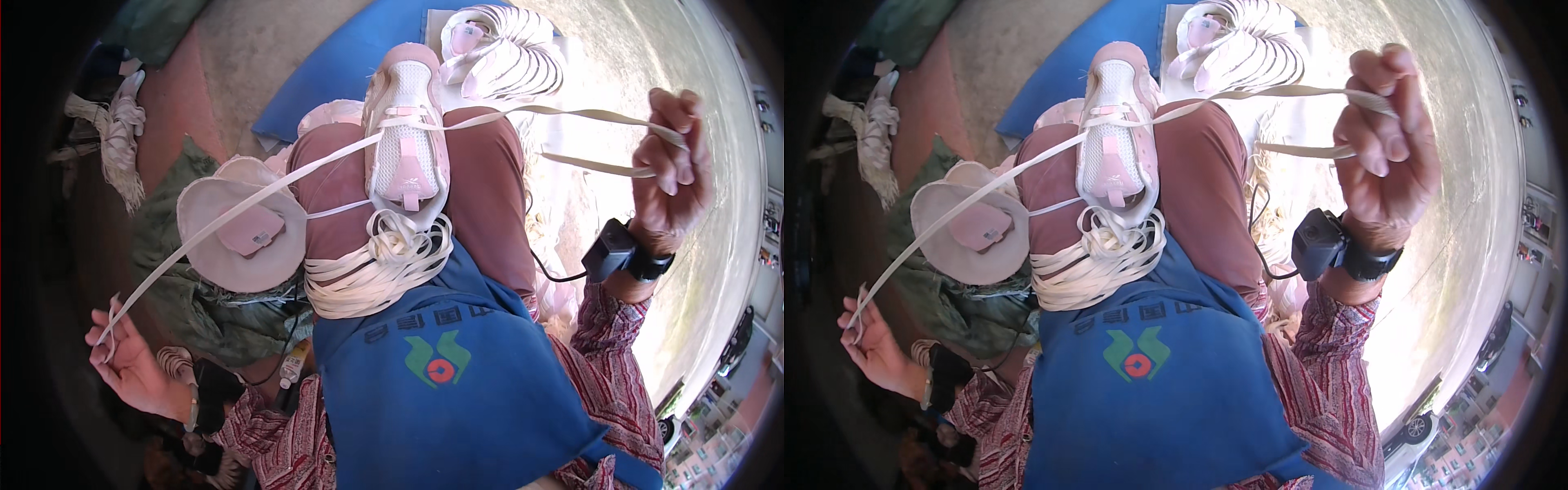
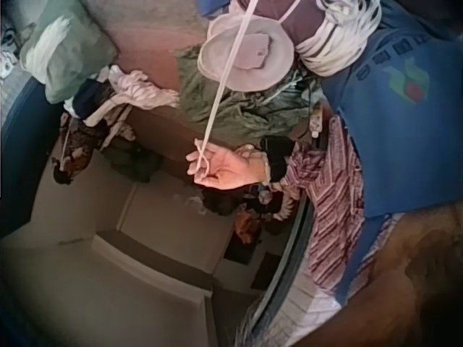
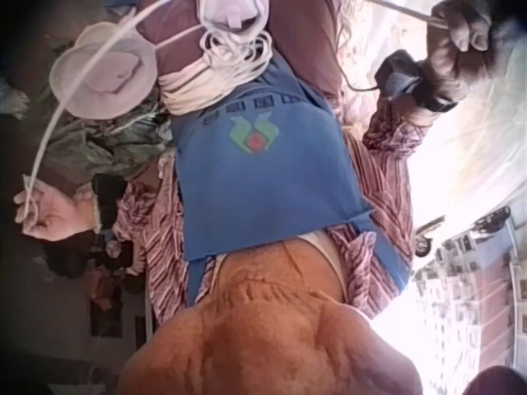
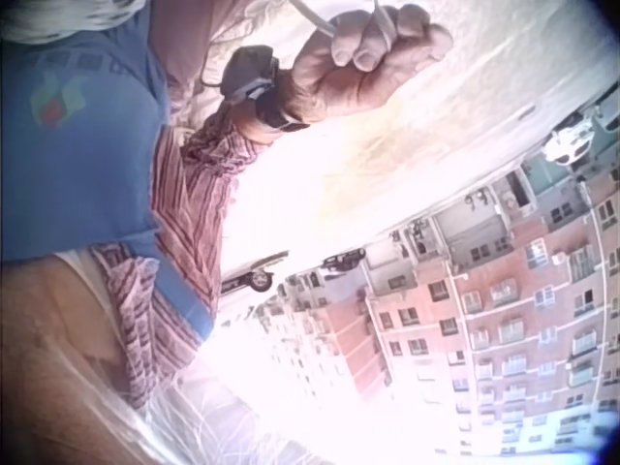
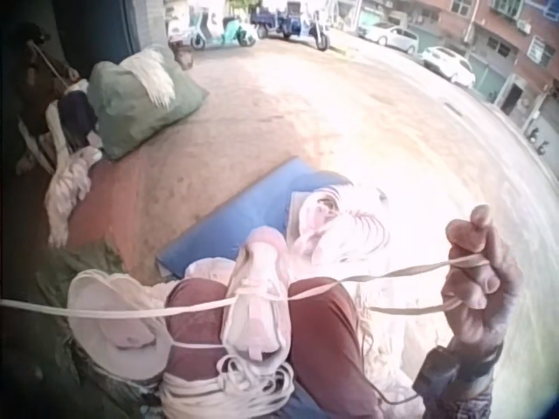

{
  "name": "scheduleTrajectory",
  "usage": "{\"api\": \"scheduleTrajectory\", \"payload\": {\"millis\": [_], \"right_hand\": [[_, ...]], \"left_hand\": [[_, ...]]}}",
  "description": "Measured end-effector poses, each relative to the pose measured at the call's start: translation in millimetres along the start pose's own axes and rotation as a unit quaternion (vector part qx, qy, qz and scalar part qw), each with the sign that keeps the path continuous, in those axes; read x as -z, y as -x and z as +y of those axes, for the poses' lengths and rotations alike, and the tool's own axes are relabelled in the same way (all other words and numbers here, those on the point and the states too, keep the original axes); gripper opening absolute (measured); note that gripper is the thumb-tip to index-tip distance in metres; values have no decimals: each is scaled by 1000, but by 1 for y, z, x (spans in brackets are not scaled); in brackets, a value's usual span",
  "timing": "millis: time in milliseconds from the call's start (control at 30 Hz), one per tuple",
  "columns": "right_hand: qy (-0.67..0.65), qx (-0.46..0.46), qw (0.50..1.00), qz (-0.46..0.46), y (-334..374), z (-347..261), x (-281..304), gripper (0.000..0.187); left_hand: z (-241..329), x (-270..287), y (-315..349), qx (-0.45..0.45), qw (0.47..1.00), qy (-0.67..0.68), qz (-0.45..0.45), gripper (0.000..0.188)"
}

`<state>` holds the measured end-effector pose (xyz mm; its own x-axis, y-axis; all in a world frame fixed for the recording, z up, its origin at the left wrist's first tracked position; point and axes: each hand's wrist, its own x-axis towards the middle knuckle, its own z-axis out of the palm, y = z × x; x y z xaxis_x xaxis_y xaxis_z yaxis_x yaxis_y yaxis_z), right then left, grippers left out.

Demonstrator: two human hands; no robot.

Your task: Thread laces through the eyelets of a shoe.

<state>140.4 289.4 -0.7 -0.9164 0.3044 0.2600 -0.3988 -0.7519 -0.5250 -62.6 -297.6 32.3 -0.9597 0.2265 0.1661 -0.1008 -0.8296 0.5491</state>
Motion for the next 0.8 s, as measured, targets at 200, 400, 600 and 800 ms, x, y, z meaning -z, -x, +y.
{"api": "scheduleTrajectory", "payload": {"millis": [200, 400, 600, 800], "right_hand": [[-192, 9, 981, 8, -17, 21, -59, 10], [-296, 5, 955, 27, -10, 50, -74, 11], [-85, -16, 963, 255, 35, 74, 25, 21], [377, -158, 826, 388, 74, 50, 98, 20]], "left_hand": [[40, 13, 18, -84, 996, 13, 39, 31], [38, -1, 23, -57, 998, -5, 33, 30], [50, 22, 37, -64, 996, -17, 57, 16], [21, 17, 29, -43, 980, -188, 46, 40]]}}
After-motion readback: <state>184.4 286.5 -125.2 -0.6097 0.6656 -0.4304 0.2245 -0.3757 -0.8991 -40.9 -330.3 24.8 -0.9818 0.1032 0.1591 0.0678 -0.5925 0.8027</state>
